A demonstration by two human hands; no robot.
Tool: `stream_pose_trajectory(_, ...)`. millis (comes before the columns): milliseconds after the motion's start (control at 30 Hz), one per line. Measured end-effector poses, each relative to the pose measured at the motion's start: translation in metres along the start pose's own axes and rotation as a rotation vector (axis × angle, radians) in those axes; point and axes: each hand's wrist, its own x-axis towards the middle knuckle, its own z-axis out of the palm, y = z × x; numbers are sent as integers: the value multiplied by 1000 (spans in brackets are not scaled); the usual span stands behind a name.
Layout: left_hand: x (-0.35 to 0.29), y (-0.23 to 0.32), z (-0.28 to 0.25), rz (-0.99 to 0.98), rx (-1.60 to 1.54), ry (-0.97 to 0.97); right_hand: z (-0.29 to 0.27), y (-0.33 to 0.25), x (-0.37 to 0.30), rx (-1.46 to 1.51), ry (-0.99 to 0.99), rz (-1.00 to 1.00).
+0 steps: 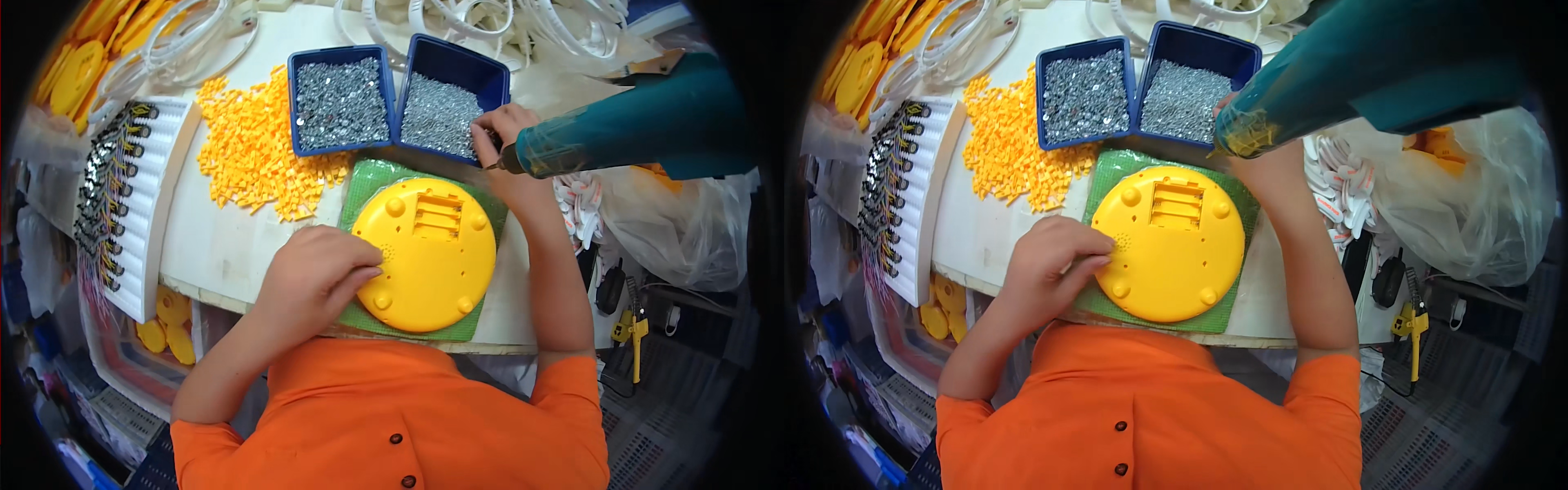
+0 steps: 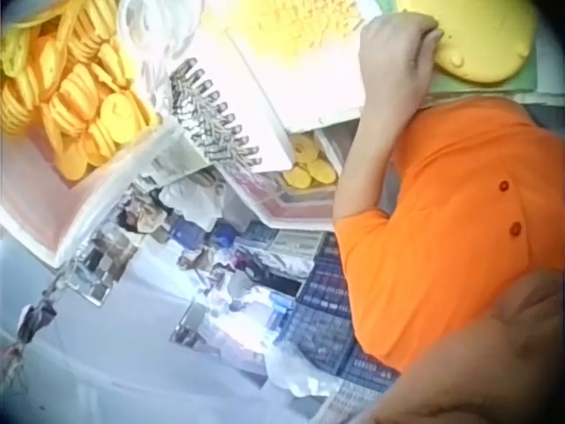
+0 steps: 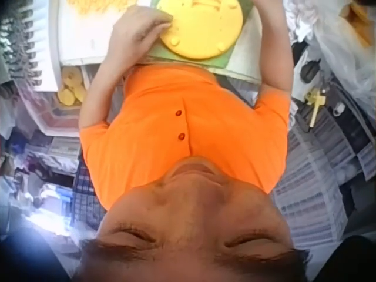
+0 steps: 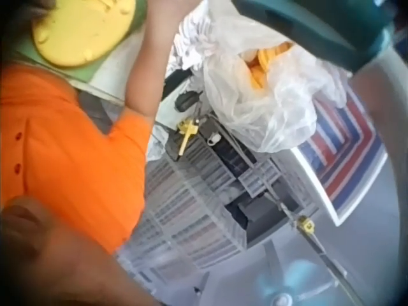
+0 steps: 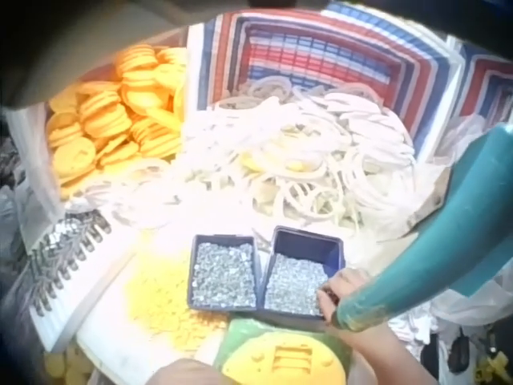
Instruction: Assembling electronic components and screws into a plastic toy base at a factory workstation.
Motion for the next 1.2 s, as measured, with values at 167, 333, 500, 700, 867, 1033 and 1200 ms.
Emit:
stream_pose_trajectory(167,-1,2,11,176,195,-9,2,-7,6,23,23,-20)
stream_pose_trajectory(333,-1,3,15,255,339,-18,0,2,1,-30,32,-120)
stream_pose_trajectory(500,4,-2,6,266,291,-42,-15,-19,-7,245,43,279)
stream_pose_trajectory(700,88,-14,2,326,237,91,-36,-13,-67,152,-37,352)
stream_pose_trajectory(867,166,-48,29,342,405,146,-44,-39,-84,418,-40,518)
stream_pose_trajectory(1033,180,-53,30,295,461,152,-47,-37,-80,397,-161,605)
stream_pose_trajectory(1200,174,-46,28,246,405,137,-38,-39,-67,445,-282,590)
